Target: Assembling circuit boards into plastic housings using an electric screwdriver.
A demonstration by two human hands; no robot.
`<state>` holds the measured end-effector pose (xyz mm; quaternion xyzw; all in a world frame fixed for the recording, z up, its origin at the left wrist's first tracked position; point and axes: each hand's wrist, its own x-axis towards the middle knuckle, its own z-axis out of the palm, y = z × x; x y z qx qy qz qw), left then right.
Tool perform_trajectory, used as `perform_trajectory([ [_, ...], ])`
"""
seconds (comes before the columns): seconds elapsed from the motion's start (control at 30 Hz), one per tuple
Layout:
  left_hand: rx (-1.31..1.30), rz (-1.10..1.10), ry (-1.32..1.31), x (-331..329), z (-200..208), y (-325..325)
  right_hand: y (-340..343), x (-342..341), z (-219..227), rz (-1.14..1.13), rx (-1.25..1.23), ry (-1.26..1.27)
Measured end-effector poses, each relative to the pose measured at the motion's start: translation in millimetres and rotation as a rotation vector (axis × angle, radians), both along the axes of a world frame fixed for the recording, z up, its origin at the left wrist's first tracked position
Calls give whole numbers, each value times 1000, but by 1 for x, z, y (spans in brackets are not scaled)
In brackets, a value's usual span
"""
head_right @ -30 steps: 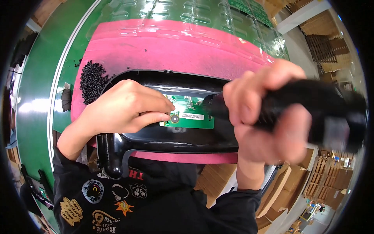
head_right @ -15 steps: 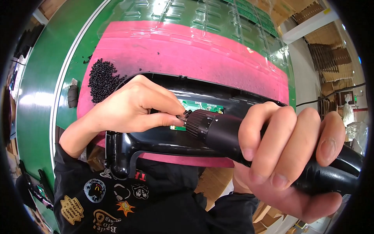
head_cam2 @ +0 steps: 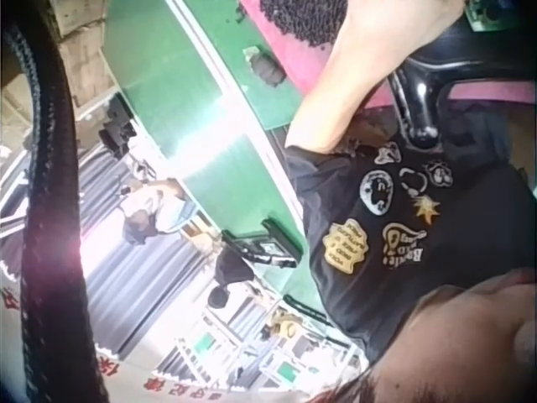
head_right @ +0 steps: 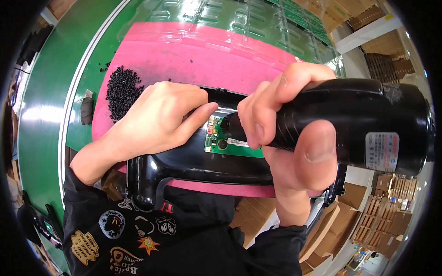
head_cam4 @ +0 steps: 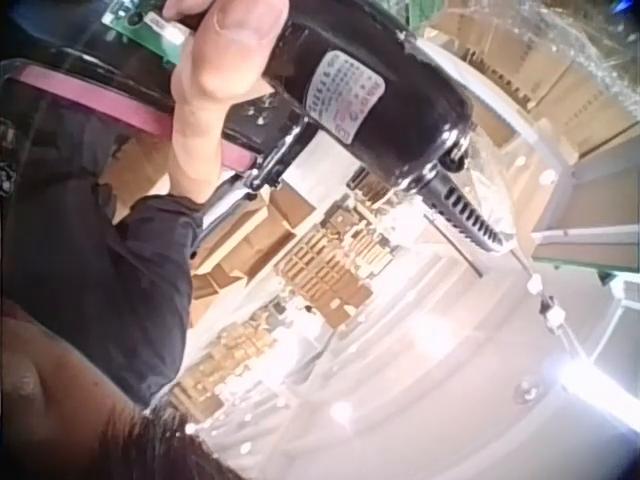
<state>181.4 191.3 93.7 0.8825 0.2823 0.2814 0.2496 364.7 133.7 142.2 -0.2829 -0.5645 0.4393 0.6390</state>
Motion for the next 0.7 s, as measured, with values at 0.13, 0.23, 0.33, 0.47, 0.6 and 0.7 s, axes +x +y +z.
perform_trajectory([
  [0.13, -41, 33, -37, -1, 0, -1, 3, -4, -6, -29, -17, -30],
  [0.23, -23, 63, -49, -1, -1, -3, 6, -6, -8, 6, -33, -31],
  [0.33, 17, 61, -113, 0, -8, -3, 9, -7, -11, 59, -32, -61],
  [0.47, 123, 19, -159, -4, -18, 1, 11, -14, -11, 6, -31, -189],
  [0.6, 46, -53, -4, -7, -12, 3, 14, -11, -17, 40, -24, -111],
  [0.7, -1, -66, -18, -7, -12, 2, 8, -9, -18, 8, -1, -17],
])
